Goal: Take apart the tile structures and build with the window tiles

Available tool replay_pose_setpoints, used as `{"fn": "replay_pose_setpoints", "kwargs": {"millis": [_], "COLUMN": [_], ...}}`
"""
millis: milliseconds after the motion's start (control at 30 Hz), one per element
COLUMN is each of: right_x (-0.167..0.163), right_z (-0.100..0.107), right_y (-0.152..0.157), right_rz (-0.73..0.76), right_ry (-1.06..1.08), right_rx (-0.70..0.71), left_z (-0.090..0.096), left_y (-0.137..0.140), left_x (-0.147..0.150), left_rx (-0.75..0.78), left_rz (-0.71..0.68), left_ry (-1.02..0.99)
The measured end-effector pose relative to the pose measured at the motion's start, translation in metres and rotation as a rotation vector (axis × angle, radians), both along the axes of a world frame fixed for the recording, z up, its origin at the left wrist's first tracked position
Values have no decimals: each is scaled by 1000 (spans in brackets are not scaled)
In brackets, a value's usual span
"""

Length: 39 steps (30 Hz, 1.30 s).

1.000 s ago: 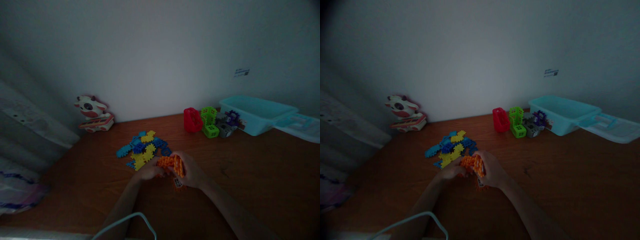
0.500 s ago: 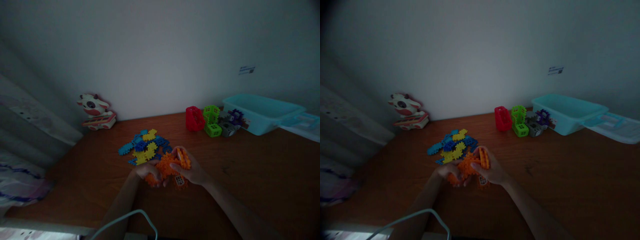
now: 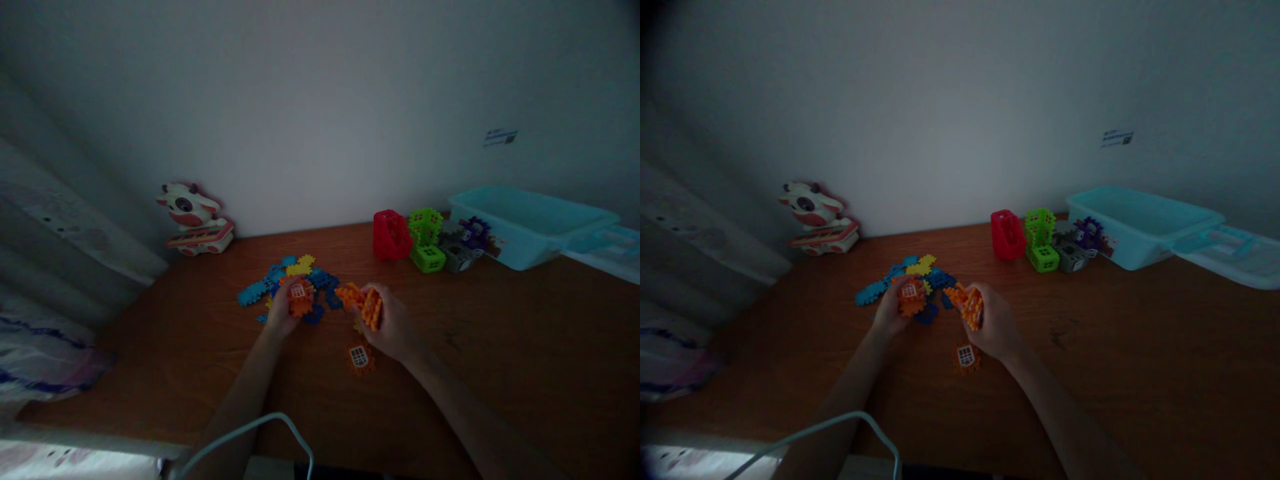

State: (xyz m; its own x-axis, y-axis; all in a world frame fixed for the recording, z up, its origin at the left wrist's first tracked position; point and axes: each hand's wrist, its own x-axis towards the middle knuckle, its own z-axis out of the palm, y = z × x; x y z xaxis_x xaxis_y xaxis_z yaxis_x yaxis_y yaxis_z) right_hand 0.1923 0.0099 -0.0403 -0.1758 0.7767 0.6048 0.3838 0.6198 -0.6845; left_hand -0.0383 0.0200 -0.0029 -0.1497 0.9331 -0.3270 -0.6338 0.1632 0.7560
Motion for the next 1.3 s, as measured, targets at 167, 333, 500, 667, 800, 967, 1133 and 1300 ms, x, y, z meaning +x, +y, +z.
{"fn": "replay_pose_setpoints", "kwargs": {"millis": [167,333,500,667,800,967,1133,1300], "right_x": [-2,-4,-5,-5,-5,-5,-5,-4], "right_z": [0,1,-2,-1,1,2,-1,-1], "right_y": [5,8,7,6,5,5,5,6], "right_rz": [-63,-71,-39,-29,-19,-15,-16,-21], "right_ry": [180,270,240,214,212,217,202,198], "right_rx": [-123,-159,-175,-173,-168,-174,-163,-132], "left_z": [8,3,-3,-4,-4,-9,-13,-13], "left_y": [7,8,4,0,1,7,13,16], "left_x": [-16,-14,0,7,5,-11,-30,-39], "left_rx": [5,114,205,315,359,337,303,334], "left_rz": [212,319,343,294,296,355,467,510], "left_ry": [-241,-202,-115,-10,115,172,163,289]}}
